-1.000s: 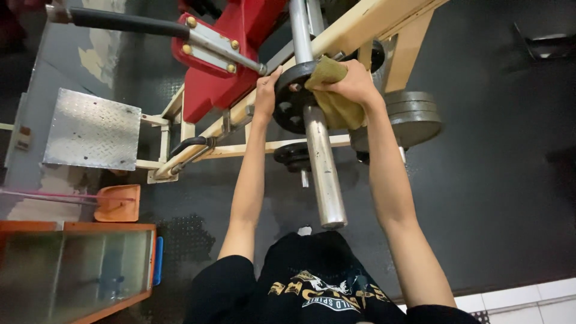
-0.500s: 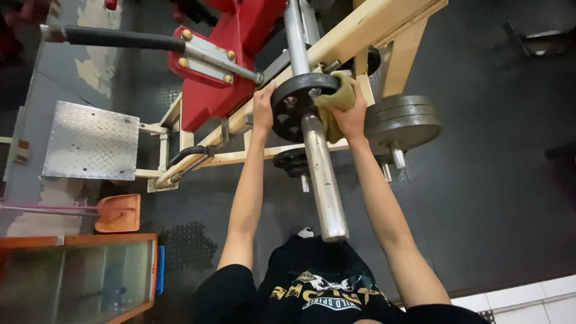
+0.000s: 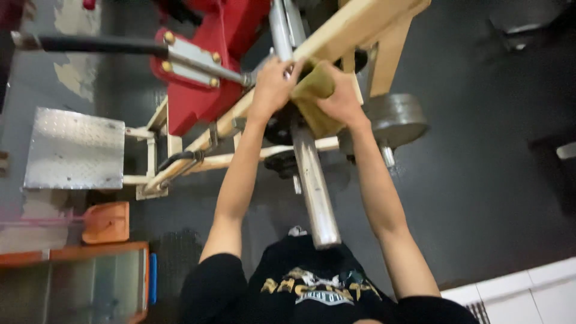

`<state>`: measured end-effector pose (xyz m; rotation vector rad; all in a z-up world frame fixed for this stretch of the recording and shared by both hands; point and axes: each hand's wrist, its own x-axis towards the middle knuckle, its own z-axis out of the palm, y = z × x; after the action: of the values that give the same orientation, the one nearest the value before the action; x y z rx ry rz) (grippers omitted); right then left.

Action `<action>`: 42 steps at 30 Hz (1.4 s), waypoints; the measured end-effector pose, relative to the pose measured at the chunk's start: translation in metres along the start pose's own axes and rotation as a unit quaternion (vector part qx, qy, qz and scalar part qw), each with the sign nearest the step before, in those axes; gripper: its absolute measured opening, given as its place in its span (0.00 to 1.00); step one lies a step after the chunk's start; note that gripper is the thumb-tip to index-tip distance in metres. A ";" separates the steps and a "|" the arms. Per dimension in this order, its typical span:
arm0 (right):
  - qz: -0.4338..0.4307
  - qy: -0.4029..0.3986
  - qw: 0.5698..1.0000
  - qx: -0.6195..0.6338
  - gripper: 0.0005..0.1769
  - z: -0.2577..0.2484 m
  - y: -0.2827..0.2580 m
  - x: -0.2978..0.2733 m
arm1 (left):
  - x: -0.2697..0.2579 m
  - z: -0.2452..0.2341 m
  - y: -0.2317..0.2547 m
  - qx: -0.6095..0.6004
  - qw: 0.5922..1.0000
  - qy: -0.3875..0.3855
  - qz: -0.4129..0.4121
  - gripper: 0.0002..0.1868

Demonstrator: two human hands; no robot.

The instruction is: Cleaning weight plates and a gym machine using a cloth.

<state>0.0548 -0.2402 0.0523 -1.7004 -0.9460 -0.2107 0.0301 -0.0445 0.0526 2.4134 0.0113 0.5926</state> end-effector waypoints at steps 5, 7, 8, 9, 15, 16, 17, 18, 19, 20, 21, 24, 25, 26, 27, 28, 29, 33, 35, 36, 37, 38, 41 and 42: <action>0.044 -0.076 0.996 0.009 0.31 0.003 0.013 0.015 | -0.008 -0.001 -0.022 -0.090 0.994 -0.055 -0.023 0.23; 0.055 -0.089 0.994 -0.005 0.29 0.002 0.023 0.006 | -0.014 -0.005 -0.014 -0.090 0.991 -0.085 -0.058 0.23; 0.050 -0.069 0.996 0.012 0.33 0.004 0.028 0.005 | -0.011 -0.008 -0.013 -0.070 0.990 -0.109 -0.060 0.24; 0.044 -0.048 0.997 0.029 0.37 0.005 0.032 0.004 | -0.009 -0.011 -0.012 -0.050 0.988 -0.132 -0.061 0.24; 0.092 -0.042 0.993 0.063 0.32 0.005 0.036 -0.010 | -0.014 -0.025 0.002 -0.074 0.992 -0.095 0.023 0.30; 0.093 -0.042 0.993 0.066 0.32 0.006 0.037 -0.015 | -0.016 -0.025 0.003 -0.072 0.993 -0.097 0.020 0.30; 0.079 -0.019 0.995 0.062 0.34 0.007 0.037 -0.020 | -0.019 -0.026 0.005 -0.085 0.992 -0.088 0.031 0.31; 0.060 0.005 0.997 0.057 0.36 0.008 0.038 -0.020 | -0.016 -0.028 0.006 -0.098 0.991 -0.077 0.045 0.31; 0.057 0.005 0.997 0.059 0.36 0.011 0.038 -0.021 | -0.013 -0.032 0.009 -0.095 0.992 -0.075 0.046 0.31; 0.075 0.039 0.989 0.119 0.33 0.015 0.037 -0.028 | -0.016 -0.034 0.013 -0.099 0.991 -0.090 0.010 0.30; 0.092 0.073 0.977 0.178 0.31 0.018 0.036 -0.035 | -0.018 -0.036 0.017 -0.104 0.989 -0.105 -0.025 0.30; 0.114 0.144 0.947 0.262 0.32 0.046 0.091 -0.074 | -0.024 -0.022 -0.009 -0.106 0.990 -0.091 -0.034 0.26; 0.110 0.143 0.949 0.260 0.32 0.052 0.119 -0.084 | -0.023 -0.021 -0.012 -0.107 0.990 -0.087 -0.031 0.26; 0.150 0.138 0.948 0.246 0.24 0.064 0.144 -0.104 | -0.030 -0.022 -0.016 -0.146 0.986 -0.077 -0.037 0.26; 0.190 0.132 0.945 0.231 0.16 0.075 0.169 -0.125 | -0.038 -0.023 -0.020 -0.185 0.980 -0.066 -0.044 0.25; 0.194 0.131 0.944 0.232 0.16 0.082 0.182 -0.136 | -0.047 -0.011 -0.041 -0.185 0.979 -0.068 -0.048 0.25; 0.184 0.143 0.945 0.230 0.16 0.089 0.194 -0.147 | -0.057 0.000 -0.061 -0.197 0.979 -0.028 -0.035 0.27; 0.209 0.173 0.931 0.245 0.15 0.103 0.214 -0.157 | -0.094 0.047 -0.125 -0.320 0.942 0.091 -0.045 0.30; 0.219 0.163 0.926 0.263 0.14 0.102 0.204 -0.160 | -0.125 0.100 -0.192 -0.329 0.925 0.100 -0.160 0.31; 0.227 0.153 0.921 0.278 0.13 0.100 0.200 -0.161 | -0.139 0.127 -0.225 -0.337 0.895 0.110 -0.270 0.33; 0.227 0.152 0.921 0.279 0.13 0.090 0.192 -0.151 | -0.136 0.122 -0.212 -0.336 0.895 0.111 -0.271 0.33; 0.201 0.147 0.940 0.234 0.12 0.083 0.183 -0.145 | -0.137 0.117 -0.199 -0.375 0.895 0.134 -0.200 0.31; 0.144 0.156 0.958 0.191 0.12 0.058 0.140 -0.107 | -0.127 0.079 -0.157 -0.410 0.901 0.114 -0.079 0.33; 0.118 0.171 0.959 0.193 0.15 0.049 0.122 -0.094 | -0.123 0.063 -0.141 -0.409 0.909 0.071 -0.033 0.32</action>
<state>0.0603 -0.2488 -0.1091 -1.3445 -0.4836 -0.1430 -0.0343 0.0110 -0.1254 1.5474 -0.0798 0.5880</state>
